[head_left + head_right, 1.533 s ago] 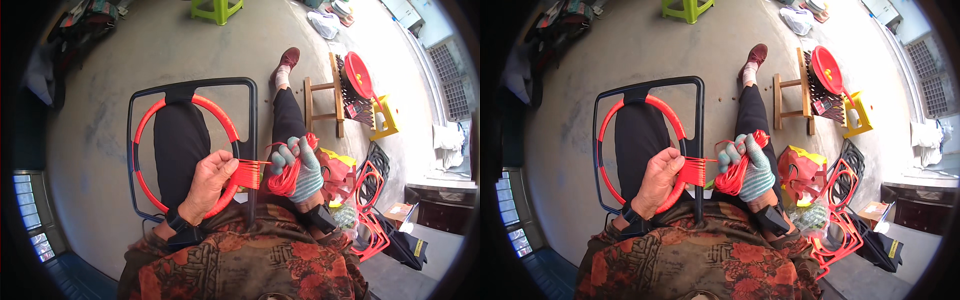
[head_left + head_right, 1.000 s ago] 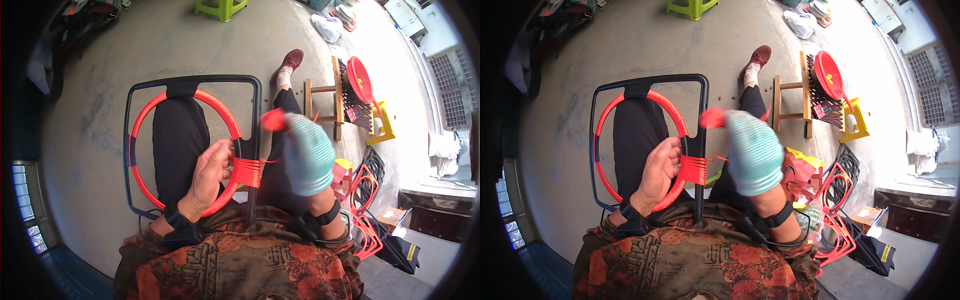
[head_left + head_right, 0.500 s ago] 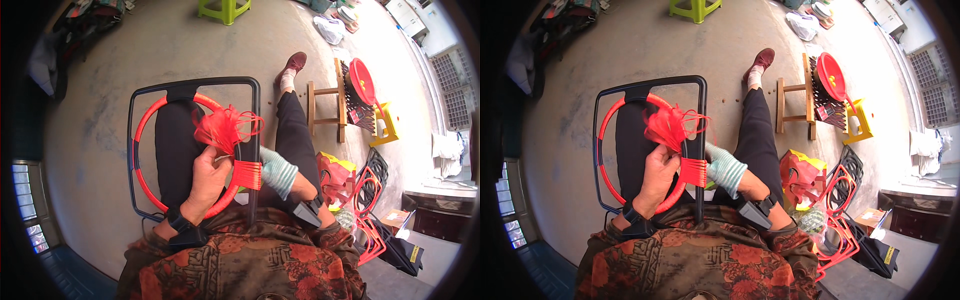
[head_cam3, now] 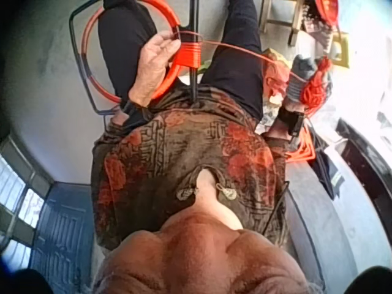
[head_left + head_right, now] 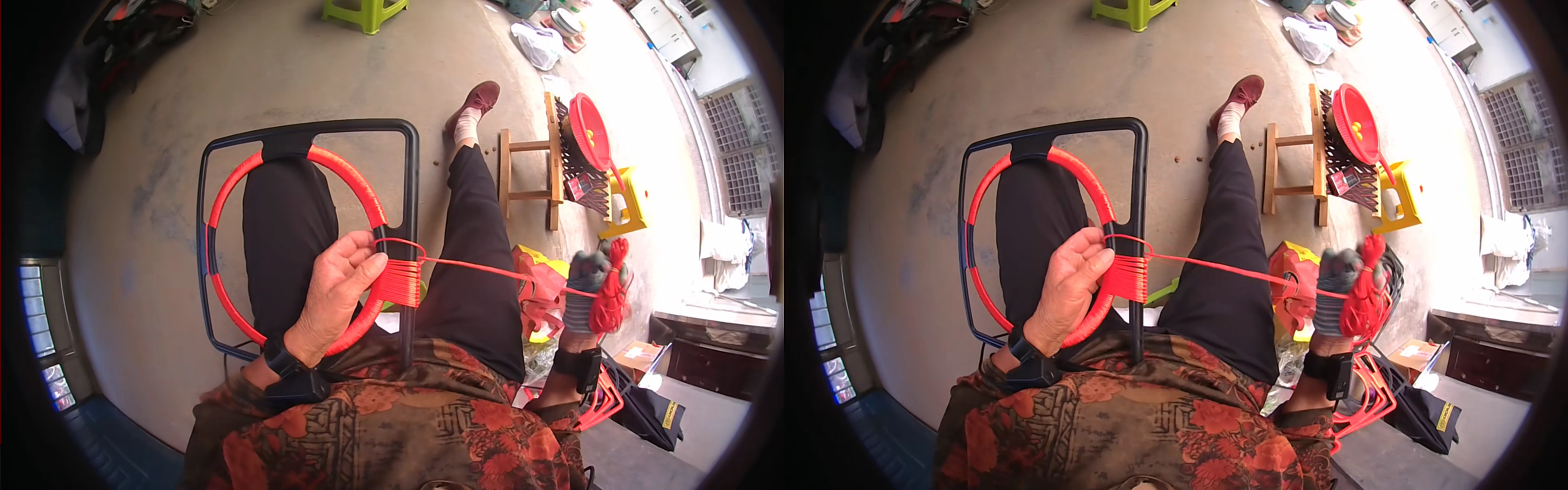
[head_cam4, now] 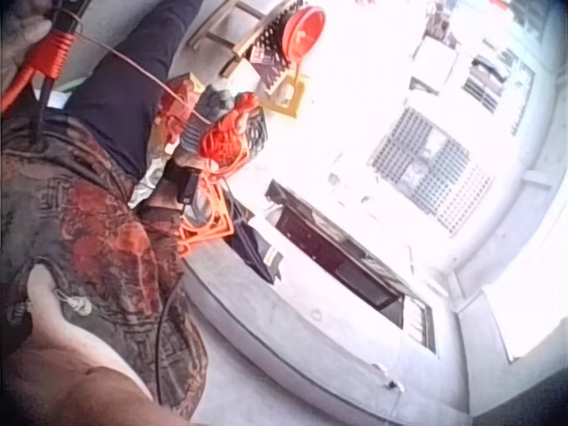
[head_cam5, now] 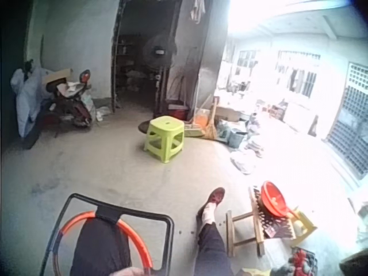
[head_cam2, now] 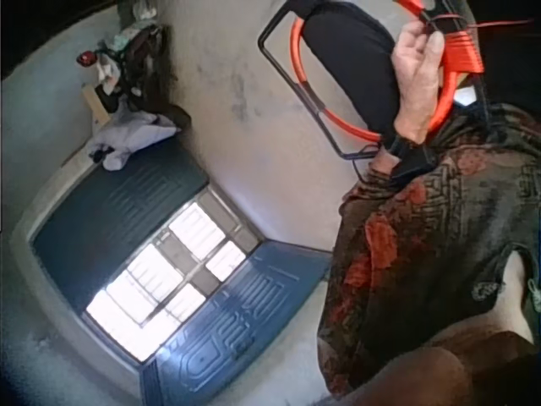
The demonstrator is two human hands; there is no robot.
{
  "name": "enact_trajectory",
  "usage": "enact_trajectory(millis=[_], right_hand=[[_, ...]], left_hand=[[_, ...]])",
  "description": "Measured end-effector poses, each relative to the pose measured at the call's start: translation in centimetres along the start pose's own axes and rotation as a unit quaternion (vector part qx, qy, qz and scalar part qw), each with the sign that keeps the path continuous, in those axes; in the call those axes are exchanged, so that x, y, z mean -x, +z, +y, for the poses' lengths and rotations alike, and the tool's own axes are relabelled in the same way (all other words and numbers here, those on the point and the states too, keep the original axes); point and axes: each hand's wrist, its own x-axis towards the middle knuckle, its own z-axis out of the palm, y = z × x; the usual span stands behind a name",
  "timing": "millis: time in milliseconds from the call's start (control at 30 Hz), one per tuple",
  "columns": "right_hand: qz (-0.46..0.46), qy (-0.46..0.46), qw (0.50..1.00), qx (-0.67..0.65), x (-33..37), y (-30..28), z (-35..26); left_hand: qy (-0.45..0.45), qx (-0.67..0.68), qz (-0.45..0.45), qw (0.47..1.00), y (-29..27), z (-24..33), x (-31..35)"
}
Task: Winding a red cord around a black circular frame.
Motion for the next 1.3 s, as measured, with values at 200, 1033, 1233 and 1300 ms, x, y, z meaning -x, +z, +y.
enact_trajectory(millis=[200, 1033, 1233, 1300], right_hand=[[-0.008, 0.253, 0.950, 0.185, 0.4, 6.1, 8.9], [0.292, 0.018, 0.956, 0.026, 1.5, -20.4, -11.4], [0.351, 0.009, 0.924, 0.150, 0.2, -5.4, -5.7], [0.066, 0.082, 0.970, 0.217, 0.7, -1.7, -3.0]], left_hand=[[-0.020, 0.011, 0.002, 1.000, -0.5, -0.2, 0.7], [-0.086, 0.055, 0.016, 0.995, -1.4, -0.5, -0.2], [-0.078, 0.072, 0.058, 0.993, -1.4, -0.3, 0.8], [-0.079, 0.041, 0.039, 0.995, -1.2, -0.6, 0.1]])
